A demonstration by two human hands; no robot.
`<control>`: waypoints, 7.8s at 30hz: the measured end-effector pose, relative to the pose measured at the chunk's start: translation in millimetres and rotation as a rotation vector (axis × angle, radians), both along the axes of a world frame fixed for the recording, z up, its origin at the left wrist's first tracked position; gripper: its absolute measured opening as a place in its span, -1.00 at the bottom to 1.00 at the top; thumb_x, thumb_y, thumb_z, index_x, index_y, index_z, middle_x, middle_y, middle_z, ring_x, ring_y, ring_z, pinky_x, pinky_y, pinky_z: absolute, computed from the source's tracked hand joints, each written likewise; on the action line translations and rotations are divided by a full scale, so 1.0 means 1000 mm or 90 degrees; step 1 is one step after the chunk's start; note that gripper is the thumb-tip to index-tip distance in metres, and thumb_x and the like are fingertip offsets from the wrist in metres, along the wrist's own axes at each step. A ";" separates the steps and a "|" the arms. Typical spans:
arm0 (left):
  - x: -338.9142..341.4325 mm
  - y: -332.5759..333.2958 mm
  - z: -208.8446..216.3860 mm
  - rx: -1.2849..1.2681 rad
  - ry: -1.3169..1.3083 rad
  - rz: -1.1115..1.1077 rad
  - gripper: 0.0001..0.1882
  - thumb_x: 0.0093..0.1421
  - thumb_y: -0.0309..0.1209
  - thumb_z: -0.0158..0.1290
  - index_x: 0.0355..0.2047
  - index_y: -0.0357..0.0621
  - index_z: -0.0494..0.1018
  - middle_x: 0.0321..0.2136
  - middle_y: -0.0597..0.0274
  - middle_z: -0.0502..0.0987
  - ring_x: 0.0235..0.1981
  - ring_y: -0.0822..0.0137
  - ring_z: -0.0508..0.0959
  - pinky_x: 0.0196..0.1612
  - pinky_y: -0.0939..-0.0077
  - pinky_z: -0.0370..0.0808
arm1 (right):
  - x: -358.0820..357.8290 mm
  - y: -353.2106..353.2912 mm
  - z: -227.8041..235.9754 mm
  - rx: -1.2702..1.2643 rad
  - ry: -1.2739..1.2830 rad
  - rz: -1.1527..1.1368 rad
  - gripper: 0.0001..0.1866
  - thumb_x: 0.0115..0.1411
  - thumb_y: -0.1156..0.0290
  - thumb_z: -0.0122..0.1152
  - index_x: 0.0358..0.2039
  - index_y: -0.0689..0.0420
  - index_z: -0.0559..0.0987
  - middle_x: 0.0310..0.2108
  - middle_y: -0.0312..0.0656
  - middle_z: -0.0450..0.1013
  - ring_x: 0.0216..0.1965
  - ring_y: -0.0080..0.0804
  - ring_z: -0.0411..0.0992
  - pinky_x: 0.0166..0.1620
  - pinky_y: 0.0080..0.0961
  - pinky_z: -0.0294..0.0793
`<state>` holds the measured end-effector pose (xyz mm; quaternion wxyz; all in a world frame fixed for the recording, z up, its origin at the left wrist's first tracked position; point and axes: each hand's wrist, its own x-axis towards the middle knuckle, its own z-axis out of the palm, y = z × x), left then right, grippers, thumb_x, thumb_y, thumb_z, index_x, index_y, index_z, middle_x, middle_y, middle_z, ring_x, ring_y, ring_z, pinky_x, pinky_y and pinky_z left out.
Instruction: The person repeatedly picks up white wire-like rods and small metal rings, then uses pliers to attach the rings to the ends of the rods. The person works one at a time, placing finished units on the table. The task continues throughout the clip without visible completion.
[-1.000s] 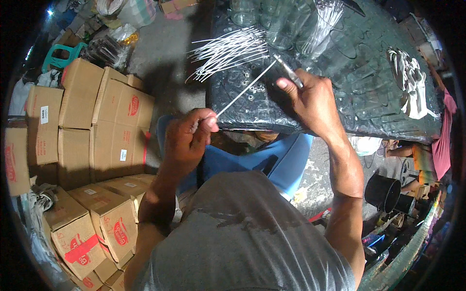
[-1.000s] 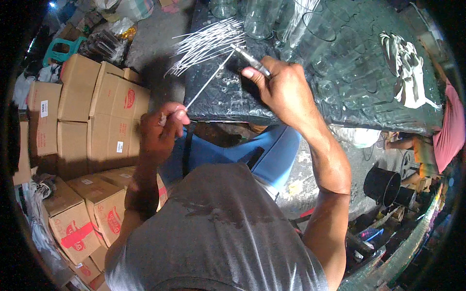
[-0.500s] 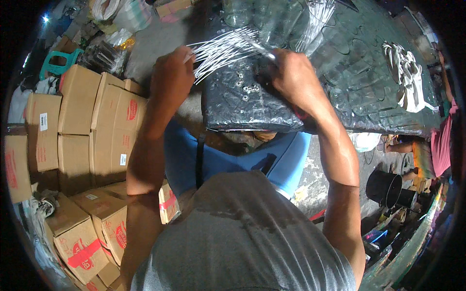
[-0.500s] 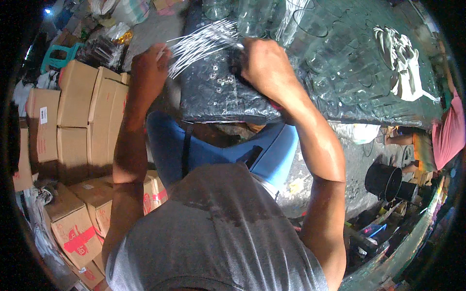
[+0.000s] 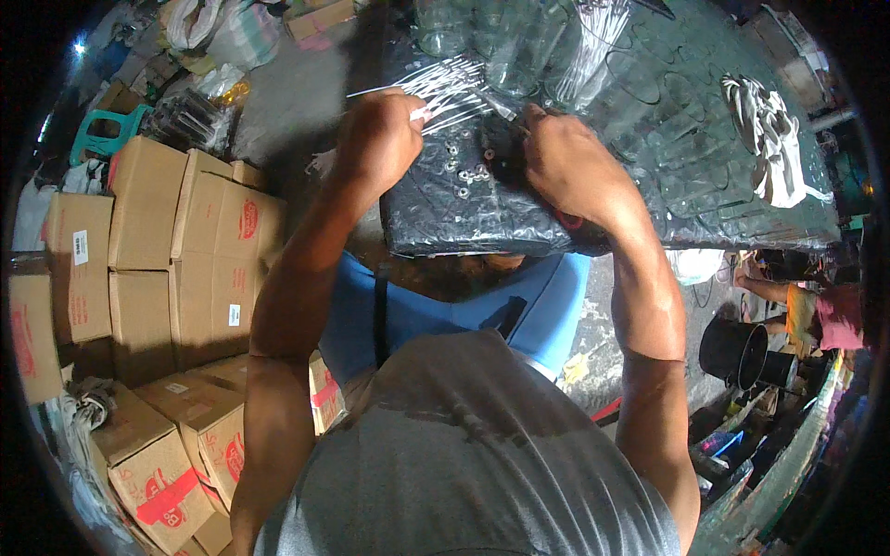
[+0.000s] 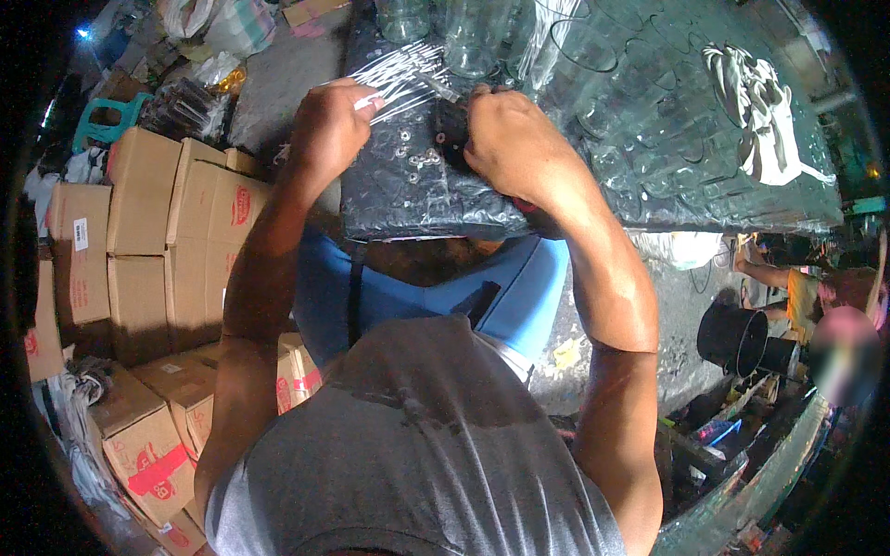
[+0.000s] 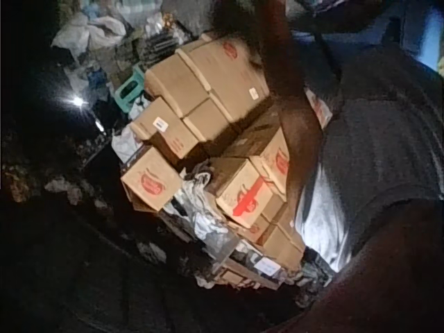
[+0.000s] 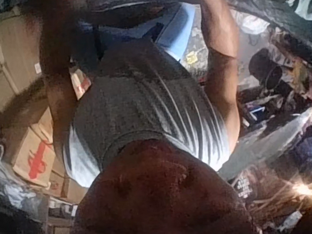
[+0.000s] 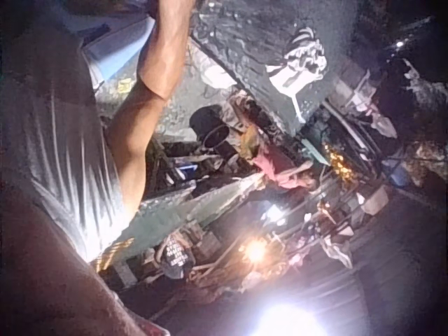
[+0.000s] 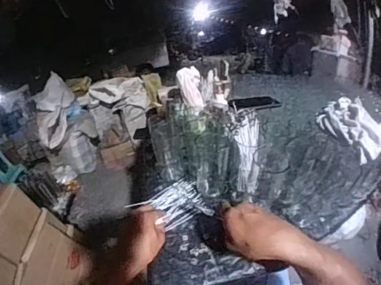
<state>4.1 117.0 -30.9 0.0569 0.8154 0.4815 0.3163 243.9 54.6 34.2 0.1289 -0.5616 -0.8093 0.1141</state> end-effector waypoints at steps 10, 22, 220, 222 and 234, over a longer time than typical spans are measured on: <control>-0.005 0.019 0.019 0.127 0.057 0.020 -0.75 0.20 -0.31 0.17 -0.25 -0.26 0.56 -0.35 -0.12 0.59 -0.29 -0.21 0.57 -0.18 0.01 0.48 | -0.009 0.000 -0.005 0.033 0.161 0.036 -0.77 0.08 0.56 0.23 -0.23 0.37 0.55 -0.29 0.23 0.51 -0.24 0.26 0.50 -0.18 -0.09 0.48; -0.028 -0.107 0.027 -0.611 -0.566 -0.128 -0.83 0.38 -0.36 0.01 -0.24 -0.20 0.49 -0.55 0.42 0.41 -0.57 0.63 0.31 -0.52 0.66 0.28 | -0.008 0.009 -0.033 0.097 0.147 0.113 -0.76 0.06 0.47 0.30 -0.25 0.29 0.61 -0.34 0.19 0.53 -0.30 0.11 0.55 -0.19 -0.12 0.52; 0.000 -0.152 0.016 -0.459 -0.675 -0.069 -0.79 0.24 -0.52 0.13 -0.13 -0.35 0.54 -0.49 0.25 0.58 -0.63 0.63 0.41 -0.55 0.70 0.33 | -0.033 -0.086 -0.032 -0.067 0.532 0.001 -0.78 0.24 0.44 0.34 -0.16 0.27 0.58 -0.42 -0.05 0.56 -0.47 -0.35 0.55 -0.37 -0.41 0.47; -0.001 -0.151 0.018 -0.438 -0.713 -0.103 -0.75 0.24 -0.55 0.11 -0.06 -0.34 0.50 -0.48 0.28 0.57 -0.60 0.63 0.41 -0.52 0.70 0.34 | -0.020 -0.089 -0.003 -0.091 0.348 -0.043 -0.77 0.24 0.39 0.34 -0.20 0.28 0.56 -0.49 -0.05 0.52 -0.53 -0.30 0.52 -0.44 -0.34 0.43; -0.008 -0.150 0.018 -0.407 -0.679 -0.161 -0.74 0.27 -0.59 0.06 -0.02 -0.29 0.49 -0.48 0.29 0.56 -0.54 0.63 0.41 -0.46 0.69 0.33 | -0.006 -0.083 0.010 -0.169 0.109 0.124 -0.54 0.28 0.10 0.23 -0.51 0.29 0.56 -0.61 0.14 0.42 -0.49 0.18 0.47 -0.38 -0.03 0.41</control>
